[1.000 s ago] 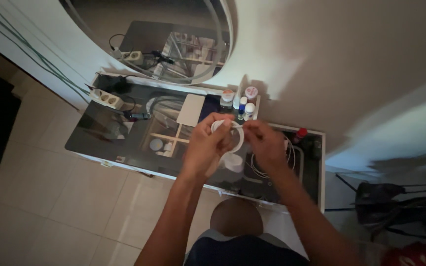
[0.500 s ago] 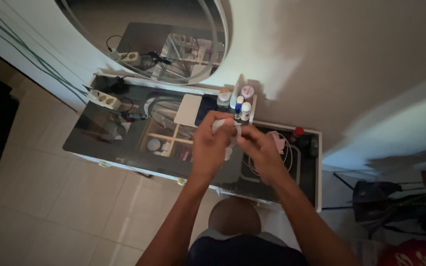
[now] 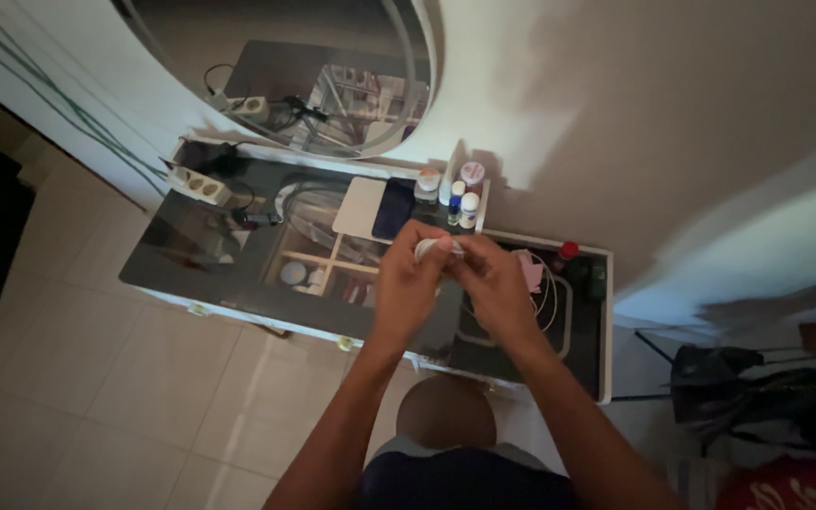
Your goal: The person wipes a phone and a vanity table with a cloth, then untangles and coils a charging cable. They place the cable into a drawer and then mount the phone onto a stand on the table.
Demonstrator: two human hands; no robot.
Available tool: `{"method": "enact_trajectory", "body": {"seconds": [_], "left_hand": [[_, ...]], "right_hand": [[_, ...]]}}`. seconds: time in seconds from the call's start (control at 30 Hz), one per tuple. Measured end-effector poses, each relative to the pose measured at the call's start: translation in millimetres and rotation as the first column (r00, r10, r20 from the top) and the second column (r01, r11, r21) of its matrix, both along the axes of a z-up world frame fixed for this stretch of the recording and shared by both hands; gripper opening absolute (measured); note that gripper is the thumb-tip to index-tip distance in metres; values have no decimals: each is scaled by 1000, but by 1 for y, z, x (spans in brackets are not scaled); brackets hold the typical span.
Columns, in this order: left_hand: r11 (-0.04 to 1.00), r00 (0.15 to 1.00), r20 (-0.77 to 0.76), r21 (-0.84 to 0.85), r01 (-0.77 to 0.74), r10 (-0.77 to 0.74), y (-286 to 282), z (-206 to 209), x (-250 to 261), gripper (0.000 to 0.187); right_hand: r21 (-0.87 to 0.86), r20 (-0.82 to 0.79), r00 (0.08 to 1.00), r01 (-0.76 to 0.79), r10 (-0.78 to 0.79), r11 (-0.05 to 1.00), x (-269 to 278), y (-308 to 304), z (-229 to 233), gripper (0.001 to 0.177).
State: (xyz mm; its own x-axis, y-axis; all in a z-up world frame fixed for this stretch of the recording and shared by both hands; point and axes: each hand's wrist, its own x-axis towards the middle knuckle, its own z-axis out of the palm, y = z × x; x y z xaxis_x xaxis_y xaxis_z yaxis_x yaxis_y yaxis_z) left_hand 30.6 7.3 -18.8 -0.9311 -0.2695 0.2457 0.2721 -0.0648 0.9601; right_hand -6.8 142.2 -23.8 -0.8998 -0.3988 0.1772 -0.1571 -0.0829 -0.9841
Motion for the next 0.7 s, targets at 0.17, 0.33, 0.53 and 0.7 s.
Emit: {"method": "enact_trajectory", "body": {"seconds": [0.17,0.33,0.53,0.7], "left_hand": [[1000,998,-61,12,-8,9,1,-2,5,16],[994,997,-62,101,-47,53,8,6,10,17],[968,972,81,105,-230,222,8,16,8,22],[920,996,34,381,-92,85,10,11,7,22]], "right_hand": [[20,-30,999,15,-14,1000,3,-1,5,43],[340,-232,963,213,-138,916,12,-3,1,43],[17,-164,955,253,-247,967,19,-6,-5,11],[-61,-159,954,247,-254,967,20,-2,-7,14]]}}
